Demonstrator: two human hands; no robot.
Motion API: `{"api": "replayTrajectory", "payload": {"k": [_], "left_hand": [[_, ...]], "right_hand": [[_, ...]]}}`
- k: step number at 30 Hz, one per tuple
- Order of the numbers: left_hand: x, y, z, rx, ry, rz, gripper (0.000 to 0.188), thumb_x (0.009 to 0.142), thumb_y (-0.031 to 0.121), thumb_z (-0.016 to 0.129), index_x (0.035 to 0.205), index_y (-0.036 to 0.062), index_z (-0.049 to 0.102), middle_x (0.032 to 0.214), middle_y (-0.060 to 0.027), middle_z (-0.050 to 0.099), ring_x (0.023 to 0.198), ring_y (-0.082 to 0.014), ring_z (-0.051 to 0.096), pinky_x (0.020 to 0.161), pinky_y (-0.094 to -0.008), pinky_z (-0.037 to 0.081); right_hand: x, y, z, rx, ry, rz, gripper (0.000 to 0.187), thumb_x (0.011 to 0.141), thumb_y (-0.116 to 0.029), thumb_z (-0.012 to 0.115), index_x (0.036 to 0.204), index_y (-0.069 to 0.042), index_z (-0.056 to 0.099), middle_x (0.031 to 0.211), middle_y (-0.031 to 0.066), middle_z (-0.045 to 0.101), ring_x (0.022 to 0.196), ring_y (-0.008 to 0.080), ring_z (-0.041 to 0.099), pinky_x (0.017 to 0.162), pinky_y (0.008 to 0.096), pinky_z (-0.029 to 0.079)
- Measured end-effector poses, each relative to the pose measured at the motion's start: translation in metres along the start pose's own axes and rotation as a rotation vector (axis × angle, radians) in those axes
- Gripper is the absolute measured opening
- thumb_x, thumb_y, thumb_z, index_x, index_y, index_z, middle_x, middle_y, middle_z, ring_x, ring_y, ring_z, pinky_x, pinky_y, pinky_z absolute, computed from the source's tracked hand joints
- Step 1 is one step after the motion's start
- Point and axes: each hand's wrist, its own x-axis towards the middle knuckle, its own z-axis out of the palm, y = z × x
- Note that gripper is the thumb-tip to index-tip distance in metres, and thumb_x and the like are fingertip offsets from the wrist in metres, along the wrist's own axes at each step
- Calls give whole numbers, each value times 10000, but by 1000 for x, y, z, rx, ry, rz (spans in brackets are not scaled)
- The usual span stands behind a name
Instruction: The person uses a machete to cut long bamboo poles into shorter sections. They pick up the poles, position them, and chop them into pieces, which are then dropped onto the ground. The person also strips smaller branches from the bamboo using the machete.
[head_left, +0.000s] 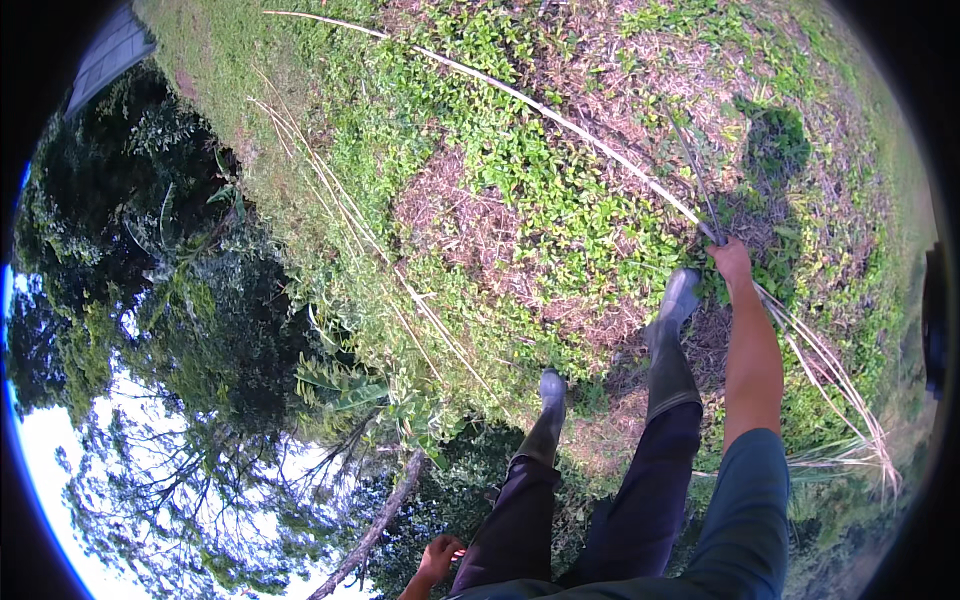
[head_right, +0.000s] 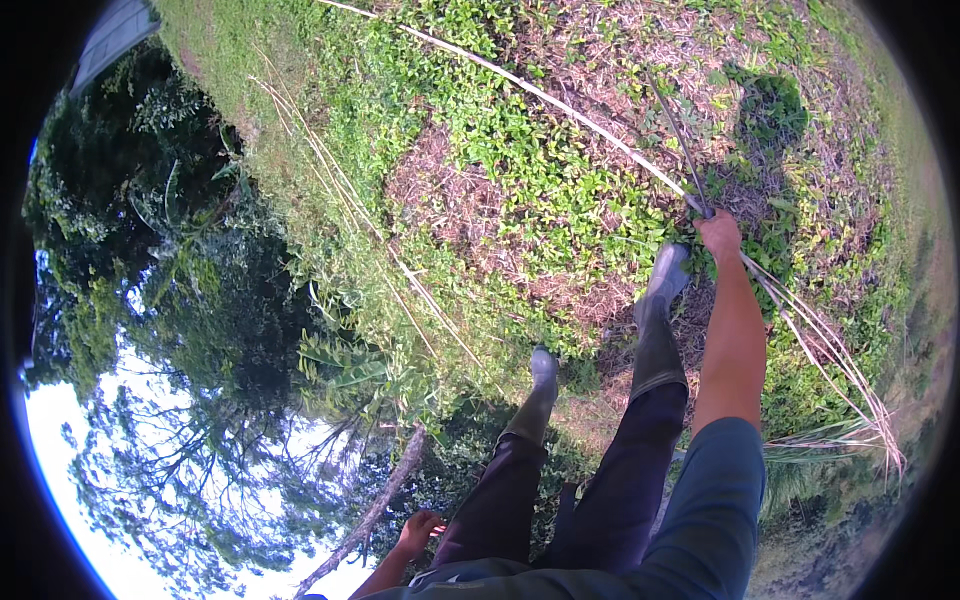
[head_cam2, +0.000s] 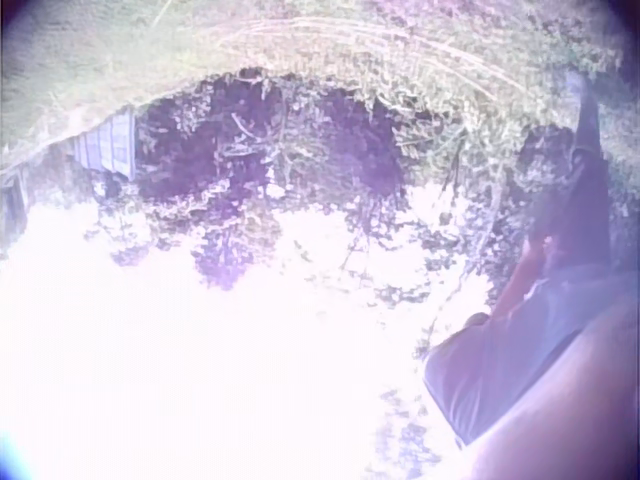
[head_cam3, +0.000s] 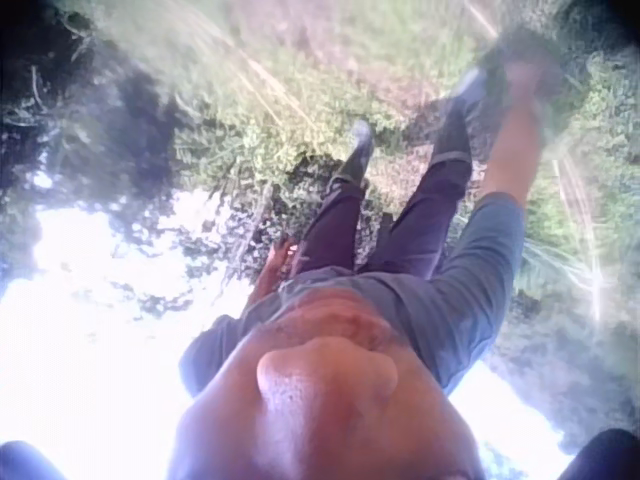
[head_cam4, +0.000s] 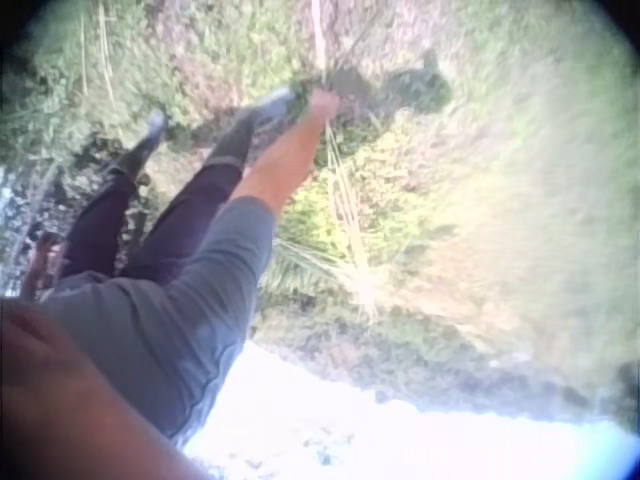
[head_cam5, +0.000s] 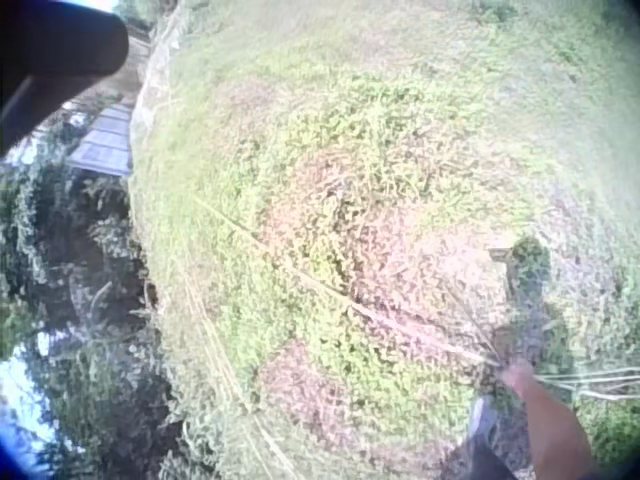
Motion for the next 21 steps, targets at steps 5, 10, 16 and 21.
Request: {"api": "replayTrajectory", "payload": {"k": [5, 10, 16, 21], "left_hand": [[-26, 50, -1, -70, 12, 168, 242, 888, 219, 554, 962, -9, 591, 882, -97, 659, 832, -181, 654, 774, -315, 536], [-16, 100, -15, -34, -51, 513, 212, 880, 191, 565, 961, -5, 578, 849, -81, 643, 776, -166, 620, 735, -297, 504], [-63, 245, -20, -25, -88, 1075, 198, 910, 192, 547, 1010, 22, 561, 857, -61, 632, 795, -163, 599, 764, -303, 483], [-160, 392, -6, -575, -491, 1071, 502, 925, 382, 550, 1200, -13, 408, 1195, -189, 520, 1135, -299, 518, 990, -472, 406]], "right_hand": [[-136, -2, -26, 40, 254, -261, 289, 747, -307, 691, 769, -34, 598, 641, 164, 591, 616, 339, 591, 611, 428, 473], [-315, -35, -133, 112, 438, -173, 268, 744, -261, 709, 760, -20, 593, 555, 119, 533, 497, 264, 520, 525, 400, 422], [-508, -64, -253, 134, 732, -198, 329, 737, -331, 732, 703, -63, 545, 526, 91, 528, 474, 263, 524, 515, 398, 432], [-672, -101, -319, 0, 913, -220, 311, 736, -356, 720, 757, -85, 569, 566, 120, 586, 524, 339, 595, 556, 445, 478]]}}
